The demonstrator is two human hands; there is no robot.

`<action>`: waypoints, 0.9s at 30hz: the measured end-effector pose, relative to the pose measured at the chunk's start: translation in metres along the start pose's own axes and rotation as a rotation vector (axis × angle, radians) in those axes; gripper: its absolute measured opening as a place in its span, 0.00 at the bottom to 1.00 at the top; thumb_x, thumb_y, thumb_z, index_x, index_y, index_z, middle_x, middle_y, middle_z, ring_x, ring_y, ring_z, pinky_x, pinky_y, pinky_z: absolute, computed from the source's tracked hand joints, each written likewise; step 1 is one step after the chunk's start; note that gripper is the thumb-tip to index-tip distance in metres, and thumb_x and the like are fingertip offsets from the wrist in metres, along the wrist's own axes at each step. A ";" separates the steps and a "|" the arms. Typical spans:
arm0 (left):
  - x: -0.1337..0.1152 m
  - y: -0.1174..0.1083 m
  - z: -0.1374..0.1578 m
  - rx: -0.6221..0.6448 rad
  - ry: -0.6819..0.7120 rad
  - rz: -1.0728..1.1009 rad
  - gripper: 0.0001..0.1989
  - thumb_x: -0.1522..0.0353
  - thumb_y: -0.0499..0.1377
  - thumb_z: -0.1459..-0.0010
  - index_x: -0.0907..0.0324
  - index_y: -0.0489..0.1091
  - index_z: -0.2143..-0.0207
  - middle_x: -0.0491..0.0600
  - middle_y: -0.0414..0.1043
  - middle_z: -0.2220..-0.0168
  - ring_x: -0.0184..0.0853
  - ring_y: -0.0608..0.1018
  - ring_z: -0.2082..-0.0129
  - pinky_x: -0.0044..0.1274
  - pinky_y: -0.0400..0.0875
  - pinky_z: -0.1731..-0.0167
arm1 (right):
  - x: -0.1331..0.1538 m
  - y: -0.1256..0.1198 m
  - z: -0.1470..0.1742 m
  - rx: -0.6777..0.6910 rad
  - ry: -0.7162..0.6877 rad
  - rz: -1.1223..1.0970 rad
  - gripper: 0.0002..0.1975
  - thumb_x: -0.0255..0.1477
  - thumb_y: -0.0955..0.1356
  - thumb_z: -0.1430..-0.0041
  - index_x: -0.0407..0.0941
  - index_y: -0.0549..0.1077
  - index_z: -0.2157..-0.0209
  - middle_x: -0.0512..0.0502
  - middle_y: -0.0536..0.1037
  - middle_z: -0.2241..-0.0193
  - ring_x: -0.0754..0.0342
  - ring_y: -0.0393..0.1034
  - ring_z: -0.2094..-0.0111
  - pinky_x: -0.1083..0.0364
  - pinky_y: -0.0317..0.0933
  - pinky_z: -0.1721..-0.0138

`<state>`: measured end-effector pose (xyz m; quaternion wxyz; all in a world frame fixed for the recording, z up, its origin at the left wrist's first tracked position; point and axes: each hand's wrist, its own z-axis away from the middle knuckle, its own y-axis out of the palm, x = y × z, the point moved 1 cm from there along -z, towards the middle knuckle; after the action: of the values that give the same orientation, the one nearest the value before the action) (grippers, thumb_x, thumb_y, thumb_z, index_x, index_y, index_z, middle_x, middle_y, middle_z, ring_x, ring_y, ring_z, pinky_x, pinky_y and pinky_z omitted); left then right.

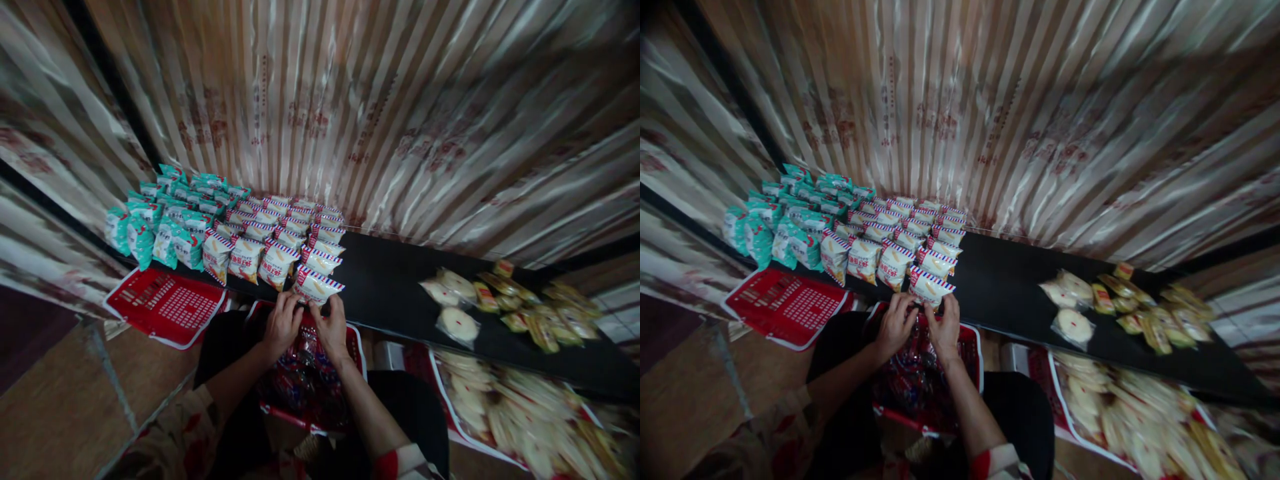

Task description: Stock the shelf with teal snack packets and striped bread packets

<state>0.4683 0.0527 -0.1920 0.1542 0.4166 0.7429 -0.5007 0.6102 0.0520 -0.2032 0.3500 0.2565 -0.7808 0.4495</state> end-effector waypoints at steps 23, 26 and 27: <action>0.004 0.011 0.005 -0.081 0.162 -0.135 0.11 0.64 0.51 0.38 0.58 0.66 0.56 0.51 0.68 0.61 0.34 0.77 0.61 0.23 0.75 0.64 | -0.016 -0.034 -0.010 -0.072 0.072 -0.133 0.20 0.40 0.60 0.40 0.43 0.67 0.51 0.38 0.69 0.50 0.48 0.63 0.48 0.45 0.57 0.46; 0.004 0.018 0.002 -0.125 0.130 -0.147 0.10 0.63 0.51 0.38 0.59 0.66 0.61 0.51 0.68 0.63 0.34 0.77 0.63 0.23 0.75 0.65 | -0.032 -0.043 -0.048 -0.170 0.192 -0.128 0.24 0.43 0.61 0.43 0.41 0.68 0.52 0.37 0.71 0.53 0.47 0.67 0.53 0.45 0.60 0.49; 0.004 0.020 0.001 -0.142 0.115 -0.151 0.10 0.62 0.52 0.39 0.59 0.66 0.62 0.50 0.68 0.64 0.34 0.77 0.63 0.24 0.75 0.66 | -0.036 -0.042 -0.063 -0.158 0.208 -0.130 0.25 0.43 0.62 0.44 0.41 0.68 0.51 0.36 0.72 0.52 0.47 0.68 0.54 0.45 0.61 0.51</action>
<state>0.4808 0.0562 -0.2072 0.1024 0.3755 0.8134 -0.4324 0.6827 0.0912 -0.1872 0.4764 0.2301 -0.7550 0.3873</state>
